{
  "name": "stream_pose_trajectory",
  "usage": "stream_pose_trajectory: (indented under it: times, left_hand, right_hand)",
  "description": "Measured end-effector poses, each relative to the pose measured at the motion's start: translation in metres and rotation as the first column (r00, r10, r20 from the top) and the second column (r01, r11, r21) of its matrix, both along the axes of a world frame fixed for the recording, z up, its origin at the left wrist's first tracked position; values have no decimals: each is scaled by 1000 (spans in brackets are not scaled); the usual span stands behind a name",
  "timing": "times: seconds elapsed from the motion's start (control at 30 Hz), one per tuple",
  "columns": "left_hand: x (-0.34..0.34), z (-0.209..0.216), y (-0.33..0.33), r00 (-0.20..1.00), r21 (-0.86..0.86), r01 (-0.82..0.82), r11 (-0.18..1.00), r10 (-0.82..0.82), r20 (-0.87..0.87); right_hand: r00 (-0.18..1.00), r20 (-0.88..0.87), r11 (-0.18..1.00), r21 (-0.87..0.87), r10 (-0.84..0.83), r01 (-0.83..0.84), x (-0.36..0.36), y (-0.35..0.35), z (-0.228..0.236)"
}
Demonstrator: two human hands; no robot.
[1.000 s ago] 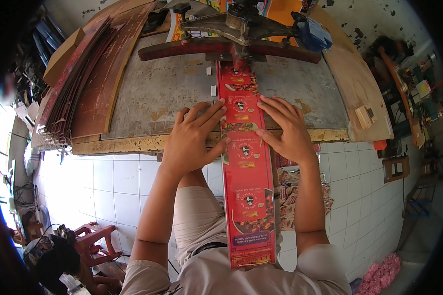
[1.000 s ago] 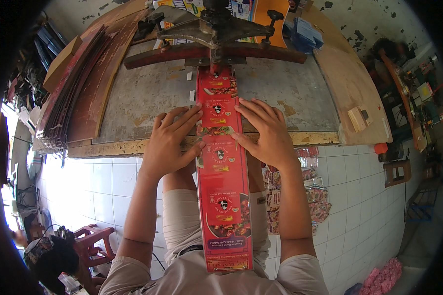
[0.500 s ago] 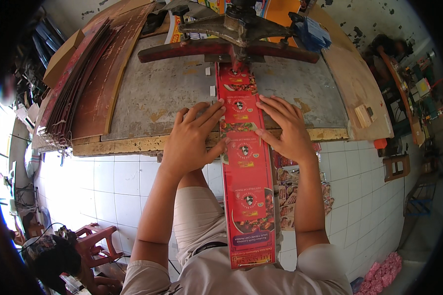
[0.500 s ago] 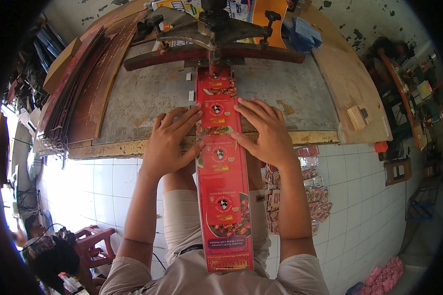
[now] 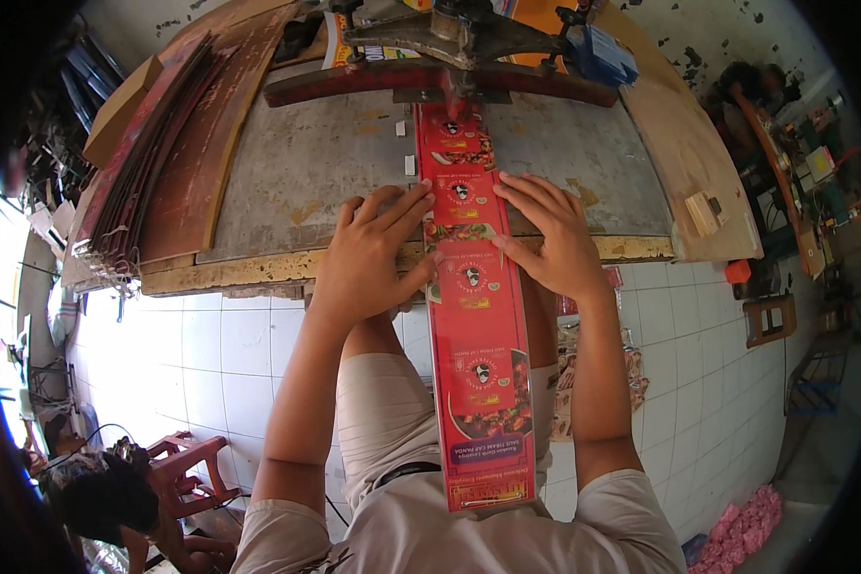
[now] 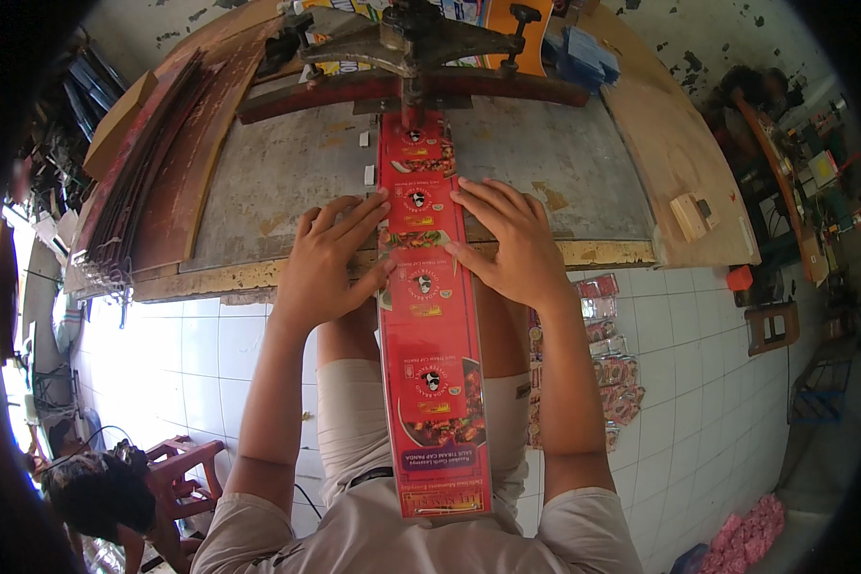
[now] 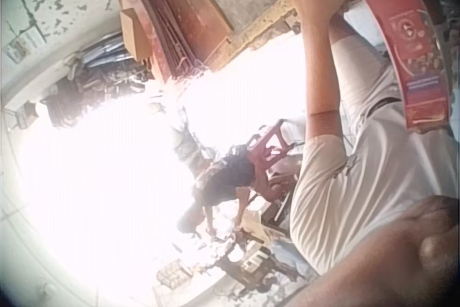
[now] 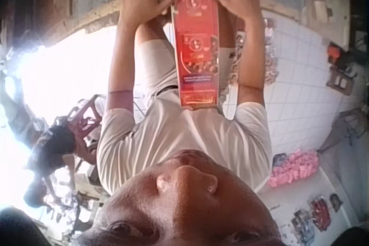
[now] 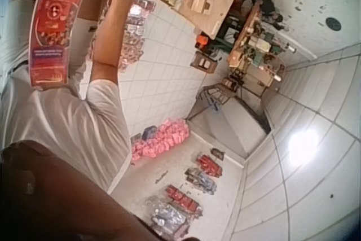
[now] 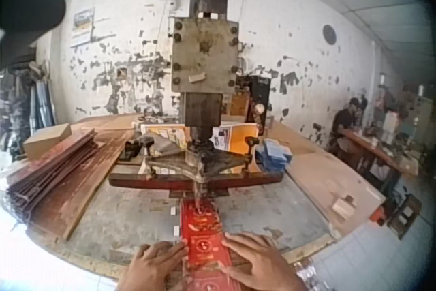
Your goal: The person places long red cardboard packaging strips onto a jig and uses a wooden block to apply adhesive labels to them.
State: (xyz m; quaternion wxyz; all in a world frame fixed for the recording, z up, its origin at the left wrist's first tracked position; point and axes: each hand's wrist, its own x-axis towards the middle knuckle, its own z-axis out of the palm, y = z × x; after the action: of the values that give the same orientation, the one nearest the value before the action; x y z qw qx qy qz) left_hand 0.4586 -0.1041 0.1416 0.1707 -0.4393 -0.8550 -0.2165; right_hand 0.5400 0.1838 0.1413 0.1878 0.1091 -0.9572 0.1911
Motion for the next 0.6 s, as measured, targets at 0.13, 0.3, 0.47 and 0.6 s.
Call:
stream_pose_trajectory:
  times: [0.13,0.3,0.47,0.6]
  left_hand:
    - [0,0,0,1000,12,3,1000,-3,3]
    - [0,0,0,1000,12,1,1000,-1,-6]
    - [1,1,0,1000,-1,5,1000,-5,17]
    - [0,-1,-1,999,4,6,1000,-7,49]
  right_hand:
    - [1000,-1,1000,6,-3,3,1,-1,1]
    - [999,40,1000,-13,-7,7,1,-1,2]
    - [1000,8,1000,11,-9,9,1,0,1]
    - [1000,19,1000,18,-13,13,0,0,0]
